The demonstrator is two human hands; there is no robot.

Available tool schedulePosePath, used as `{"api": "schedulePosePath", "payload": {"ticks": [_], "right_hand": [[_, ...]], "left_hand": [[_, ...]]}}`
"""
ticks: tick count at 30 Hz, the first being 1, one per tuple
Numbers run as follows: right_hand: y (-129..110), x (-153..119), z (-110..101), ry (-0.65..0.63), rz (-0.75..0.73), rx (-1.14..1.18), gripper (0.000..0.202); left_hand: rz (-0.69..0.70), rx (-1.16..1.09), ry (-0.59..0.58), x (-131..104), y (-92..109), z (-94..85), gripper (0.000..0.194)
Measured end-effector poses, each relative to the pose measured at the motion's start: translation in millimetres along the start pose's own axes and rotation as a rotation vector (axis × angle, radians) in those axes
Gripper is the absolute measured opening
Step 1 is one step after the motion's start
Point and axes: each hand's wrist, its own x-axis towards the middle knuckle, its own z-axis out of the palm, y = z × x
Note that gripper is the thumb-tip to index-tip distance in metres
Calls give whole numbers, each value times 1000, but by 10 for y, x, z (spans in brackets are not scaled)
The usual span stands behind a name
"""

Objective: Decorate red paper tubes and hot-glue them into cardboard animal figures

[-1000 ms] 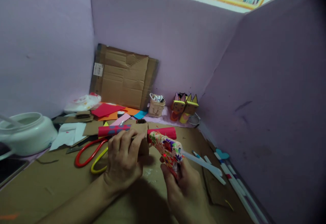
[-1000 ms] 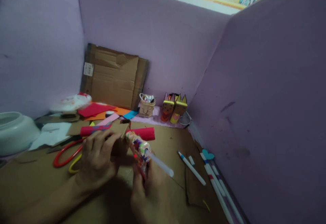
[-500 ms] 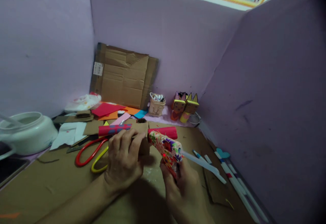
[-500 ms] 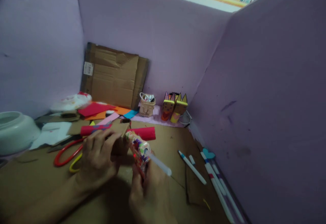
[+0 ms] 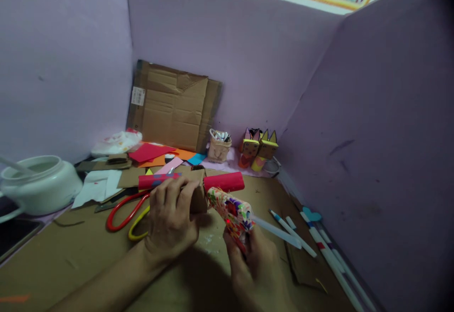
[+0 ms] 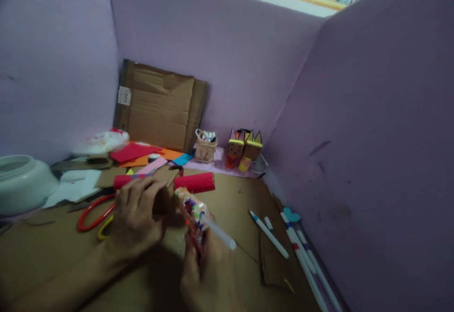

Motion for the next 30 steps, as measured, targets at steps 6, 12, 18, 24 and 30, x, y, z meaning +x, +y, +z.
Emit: {"api": "schedulePosePath", "payload": {"ticks": [6,12,18,24,30], "right_hand": [[-10,2,-14,-23,-32,-58,23],[-32,-11,5,28,15,-32,24],[17,-4,0,-1,-37,-29,26],[15,-3,8,-7,-26,-15,26],[63,-60,-16,97,93,122,22]], "left_hand": [[10,-13,4,-3,-2,8,49],[32,-6,19,-1,21,-3,41],[35,-1,11,-13,18,7,43],[-15,-18,-8,-18,10,17,51],[-115,-74,-53,3,-34,33,57]]}}
